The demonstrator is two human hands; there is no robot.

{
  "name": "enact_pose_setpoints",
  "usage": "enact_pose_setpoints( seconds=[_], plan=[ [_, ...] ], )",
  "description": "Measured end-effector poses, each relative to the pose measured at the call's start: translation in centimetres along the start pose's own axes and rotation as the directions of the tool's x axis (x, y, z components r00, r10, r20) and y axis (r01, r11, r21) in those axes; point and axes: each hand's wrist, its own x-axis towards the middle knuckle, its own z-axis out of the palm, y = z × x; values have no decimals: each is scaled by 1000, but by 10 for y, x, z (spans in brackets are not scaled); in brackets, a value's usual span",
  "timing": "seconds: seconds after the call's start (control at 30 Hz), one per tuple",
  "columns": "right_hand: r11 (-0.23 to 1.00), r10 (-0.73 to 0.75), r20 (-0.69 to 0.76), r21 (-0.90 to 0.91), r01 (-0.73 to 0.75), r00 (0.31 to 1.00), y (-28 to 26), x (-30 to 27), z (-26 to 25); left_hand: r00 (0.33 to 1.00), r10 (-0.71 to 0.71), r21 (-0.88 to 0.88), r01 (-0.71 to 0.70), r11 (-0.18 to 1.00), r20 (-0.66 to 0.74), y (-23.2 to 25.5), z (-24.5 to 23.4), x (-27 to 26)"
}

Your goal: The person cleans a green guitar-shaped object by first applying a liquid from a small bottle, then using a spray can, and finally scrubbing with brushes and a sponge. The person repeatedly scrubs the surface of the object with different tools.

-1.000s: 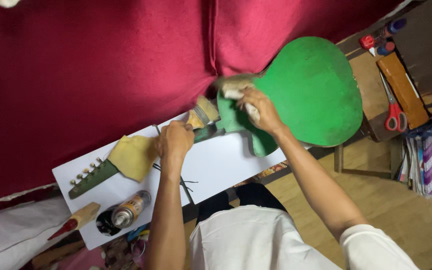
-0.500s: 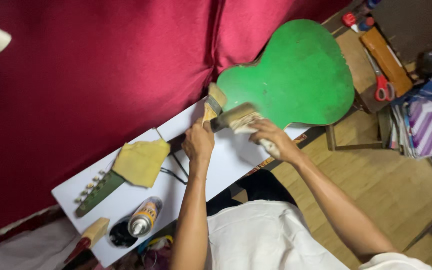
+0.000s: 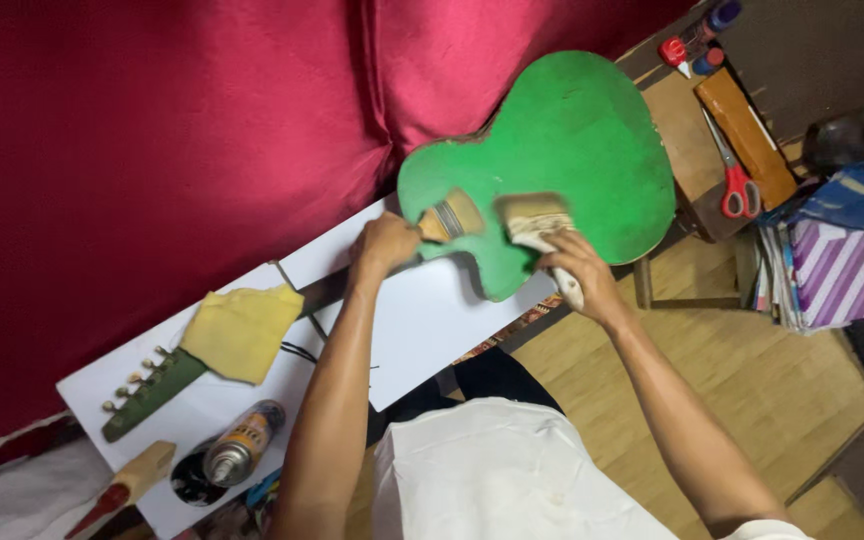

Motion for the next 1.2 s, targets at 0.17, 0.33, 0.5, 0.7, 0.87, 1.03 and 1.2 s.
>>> enact_pose_setpoints(
  seconds=[0.17, 0.33, 0.5, 0.7, 0.87, 1.03, 1.2],
  plan=[
    [995, 95, -145, -4, -96, 985, 45, 39, -17, 998, -24, -80, 20, 997, -56, 18, 11, 2],
    [978, -176, 152, 141, 155, 973, 67, 79, -31, 969, -172, -248, 125, 961, -176, 42, 30, -2],
    [981, -191, 48, 56, 188, 980, 98, 140, -16, 975, -142, -208, 105, 972, -169, 57, 52, 5],
    [999, -12, -51, -39, 10, 999, 144, 176, -23, 968, -116, -209, 69, 975, -223, 85, 62, 25],
    [981, -194, 79, 41, 191, 978, 168, 170, -28, 987, -82, -176, 56, 983, -141, 102, 65, 37],
    [990, -49, -203, -142, 20, 978, 186, 126, -34, 997, -42, -79, 37, 996, -61, 111, 68, 59],
    [996, 36, -90, -81, -43, 995, 159, 49, -63, 996, -60, -54, 56, 997, -70, 109, 70, 47]
  ],
)
